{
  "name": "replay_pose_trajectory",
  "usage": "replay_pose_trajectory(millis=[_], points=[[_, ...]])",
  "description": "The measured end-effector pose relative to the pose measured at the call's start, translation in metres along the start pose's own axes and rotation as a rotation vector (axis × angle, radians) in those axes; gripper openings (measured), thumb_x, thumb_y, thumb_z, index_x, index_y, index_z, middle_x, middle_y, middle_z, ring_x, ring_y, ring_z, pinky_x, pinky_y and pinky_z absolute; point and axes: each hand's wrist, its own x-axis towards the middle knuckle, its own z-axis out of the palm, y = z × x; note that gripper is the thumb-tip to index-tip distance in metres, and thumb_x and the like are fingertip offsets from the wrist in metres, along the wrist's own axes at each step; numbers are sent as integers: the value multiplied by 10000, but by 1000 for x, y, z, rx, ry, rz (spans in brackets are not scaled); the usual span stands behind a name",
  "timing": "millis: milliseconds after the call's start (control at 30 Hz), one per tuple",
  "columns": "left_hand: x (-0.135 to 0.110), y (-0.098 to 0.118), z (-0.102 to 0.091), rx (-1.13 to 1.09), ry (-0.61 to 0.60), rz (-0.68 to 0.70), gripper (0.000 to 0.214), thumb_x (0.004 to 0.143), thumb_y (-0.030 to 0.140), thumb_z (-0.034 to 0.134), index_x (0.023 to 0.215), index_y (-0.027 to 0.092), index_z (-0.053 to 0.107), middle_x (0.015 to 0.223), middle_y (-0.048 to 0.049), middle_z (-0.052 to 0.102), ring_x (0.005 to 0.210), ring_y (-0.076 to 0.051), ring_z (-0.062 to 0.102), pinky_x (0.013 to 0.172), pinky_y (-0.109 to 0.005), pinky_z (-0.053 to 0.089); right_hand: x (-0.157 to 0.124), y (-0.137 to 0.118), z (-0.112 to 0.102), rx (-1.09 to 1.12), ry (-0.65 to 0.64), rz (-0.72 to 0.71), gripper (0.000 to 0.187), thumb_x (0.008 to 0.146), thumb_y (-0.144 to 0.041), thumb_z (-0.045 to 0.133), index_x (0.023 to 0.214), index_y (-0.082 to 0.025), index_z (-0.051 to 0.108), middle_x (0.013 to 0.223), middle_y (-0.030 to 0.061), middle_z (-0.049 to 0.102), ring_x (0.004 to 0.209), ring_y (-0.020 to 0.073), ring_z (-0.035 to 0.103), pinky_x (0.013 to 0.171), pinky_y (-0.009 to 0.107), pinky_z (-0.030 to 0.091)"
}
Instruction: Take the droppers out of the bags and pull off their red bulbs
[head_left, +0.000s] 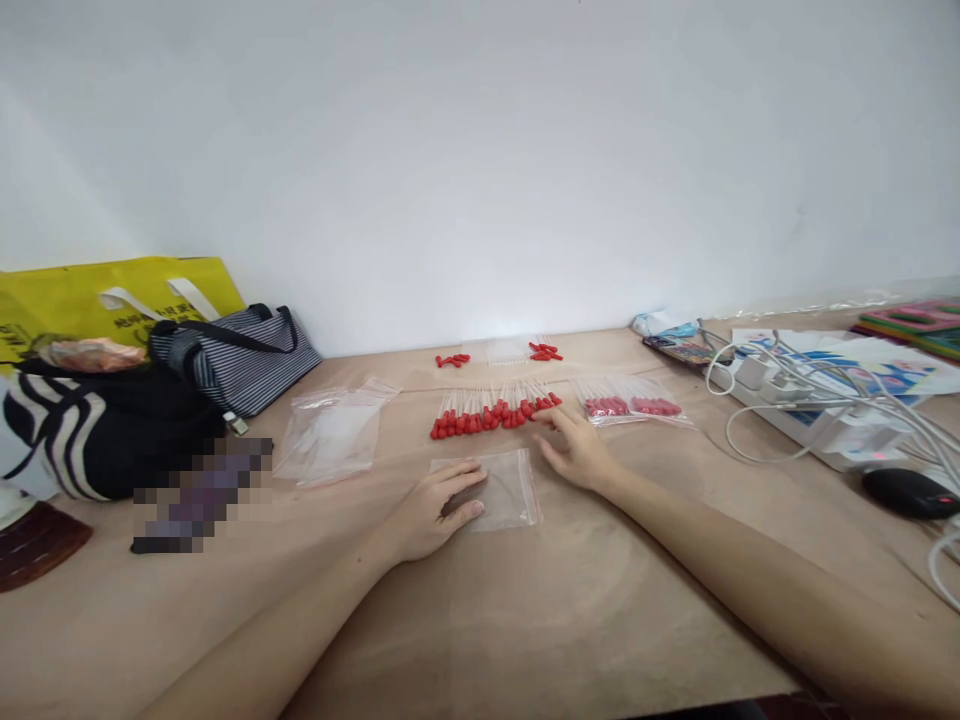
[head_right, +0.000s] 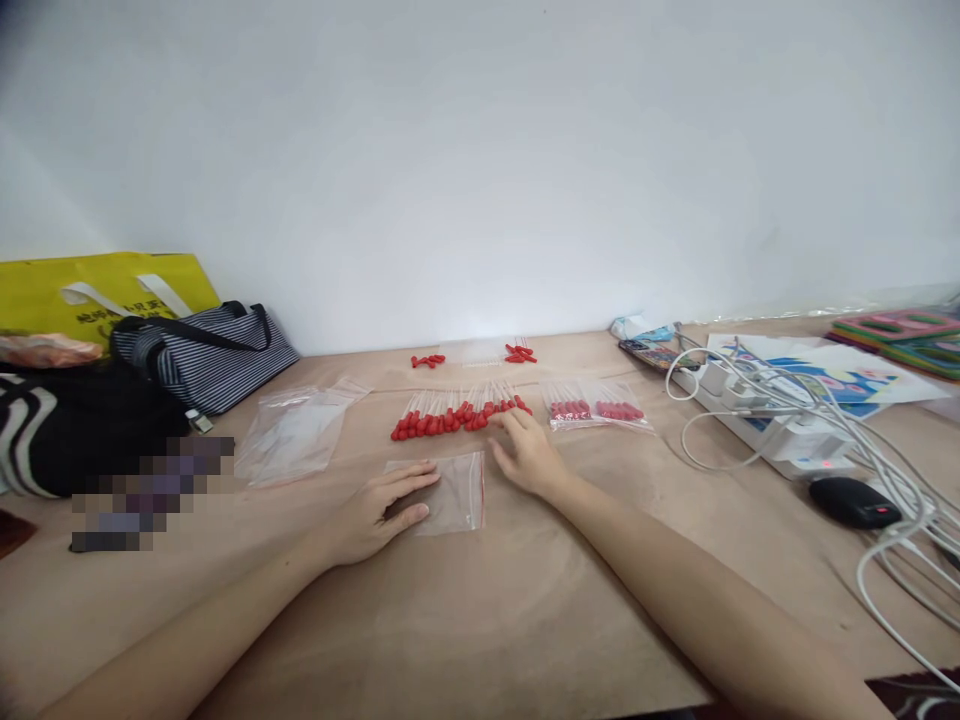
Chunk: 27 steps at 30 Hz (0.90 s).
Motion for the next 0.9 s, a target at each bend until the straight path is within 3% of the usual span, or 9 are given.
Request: replay_pose_trajectory(millis=[133,267,367,500,633,700,767,833,900], points=[[0,2,-1,-10,18,0,373,827,372,468,1174,243,516,1308,-47,447,1200,-208,409,1004,-415,329,-17,-26,-10,77,-116,-36,154,793,-242,503,921,-175,555,788,58,544,753,170,512,692,313,439],[0,2,0,2,5,-5,382,830,382,456,1181,241,509,1316,-49,436,1205,-206,402,1007,-408,327,-23,-40,-18,100,-301,-142,252,831,-279,468,1051,-204,564,1029,93,515,912,182,492,807,349,411],[-1,1,2,10,-1,-19,398,824,404,459,1181,237,509,1317,-54,433,1220,-214,382,1017,-402,314,-25,-43,-20,49,-393,-191,260,813,-367,499,996,-220,611,1115,97,479,953,197,480,840,373,393],[1,-7,1,8,77,-67,422,779,437,510,1144,227,534,1322,-73,413,1205,-241,391,1004,-403,321,-26,-40,-19,46,-418,-176,253,820,-379,488,942,-209,630,1073,92,509,956,192,483,834,355,400],[6,-19,-6,-26,226,-202,457,737,435,548,1120,188,518,1144,-85,543,1003,-217,531,858,-353,429,-25,-38,-18,96,-458,-181,259,814,-378,500,952,-195,619,999,86,541,917,181,504,814,338,414],[7,-23,-10,-30,197,-287,489,697,444,581,1103,181,505,956,-49,603,784,-175,570,685,-293,463,-25,-39,-18,103,-453,-183,253,810,-375,508,951,-194,615,1010,88,541,929,181,507,825,340,411],[7,-23,-12,-37,106,-329,405,685,460,580,969,174,547,747,4,589,614,-134,529,551,-238,415,-25,-38,-18,93,-436,-176,245,815,-371,503,950,-198,612,1028,88,539,951,182,506,836,344,405],[6,-21,-15,-39,28,-314,303,710,465,540,772,169,555,612,32,531,556,-118,490,505,-214,366,-24,-35,-19,57,-391,-161,237,820,-364,496,952,-202,608,1036,89,541,955,185,509,835,348,401],[4,-21,-23,-15,30,-306,289,734,450,499,683,168,532,594,30,519,567,-120,487,515,-210,361,-21,-28,-22,-9,-301,-136,226,820,-349,493,944,-199,609,1030,94,547,938,190,515,820,348,402]])
